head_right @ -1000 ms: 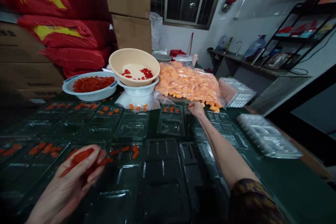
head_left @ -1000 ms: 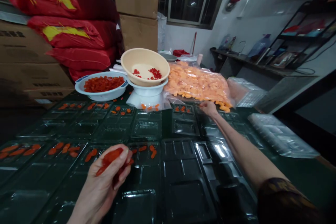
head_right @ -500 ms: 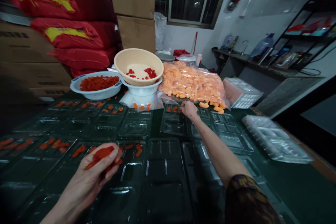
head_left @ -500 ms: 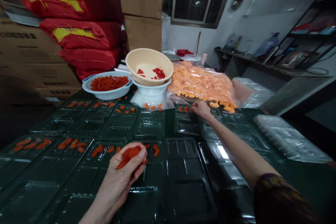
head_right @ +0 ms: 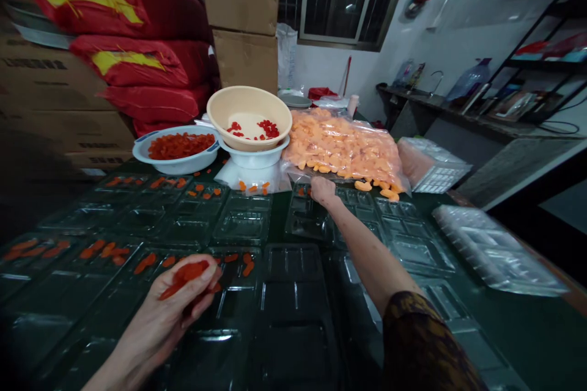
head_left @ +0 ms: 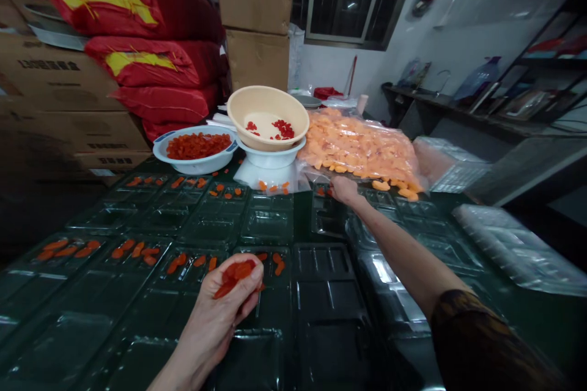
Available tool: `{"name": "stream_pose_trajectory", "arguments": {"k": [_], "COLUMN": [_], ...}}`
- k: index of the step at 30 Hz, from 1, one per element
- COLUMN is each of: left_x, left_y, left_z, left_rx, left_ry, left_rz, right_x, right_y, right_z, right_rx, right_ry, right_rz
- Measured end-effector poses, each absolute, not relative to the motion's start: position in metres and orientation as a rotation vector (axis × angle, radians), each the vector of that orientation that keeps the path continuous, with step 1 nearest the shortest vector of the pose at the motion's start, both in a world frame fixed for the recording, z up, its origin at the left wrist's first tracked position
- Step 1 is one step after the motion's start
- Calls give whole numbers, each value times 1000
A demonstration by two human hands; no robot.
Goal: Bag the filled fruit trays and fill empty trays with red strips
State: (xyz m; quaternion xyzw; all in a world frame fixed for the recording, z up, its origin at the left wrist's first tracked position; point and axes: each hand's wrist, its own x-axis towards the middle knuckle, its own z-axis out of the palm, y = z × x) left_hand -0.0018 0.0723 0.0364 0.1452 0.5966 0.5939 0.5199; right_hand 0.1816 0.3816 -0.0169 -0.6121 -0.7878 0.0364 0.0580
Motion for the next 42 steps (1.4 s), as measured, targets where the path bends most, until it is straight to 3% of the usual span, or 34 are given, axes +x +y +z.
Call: {"name": "stream_pose_trajectory", "arguments": {"k": [7, 19, 24, 27, 29, 31, 36, 42], "left_x": [-3, 20, 22, 28, 38, 50, 68, 61], "left_y": [74, 74, 98, 124, 139, 150, 156, 151], "left_z": [34, 33, 23, 27, 34, 43, 57, 69], "left_rx": [379, 589, 1105, 1660, 2006, 2260, 2544, 2503], "left_ry": [1426, 1399, 1396, 1507, 1677, 1849, 1788, 1636], "left_rz": [1462, 1305, 1149, 1102, 939, 643, 192, 302], "right_x": [242, 259, 223, 191, 173, 161, 160, 167], "right_y": [384, 363, 303, 233, 192, 168, 165, 169], "right_z": [12, 8, 32, 40, 43, 47, 51, 41], "right_rx": [-1891, -1890, -1649, -1459, -1122, -884, -873, -794], "right_ry": [-2131, -1771, -1617, -1500, -968, -547, -167, -35], "right_rz": [138, 496, 962, 1424, 2116, 2302, 2162, 2135]}}
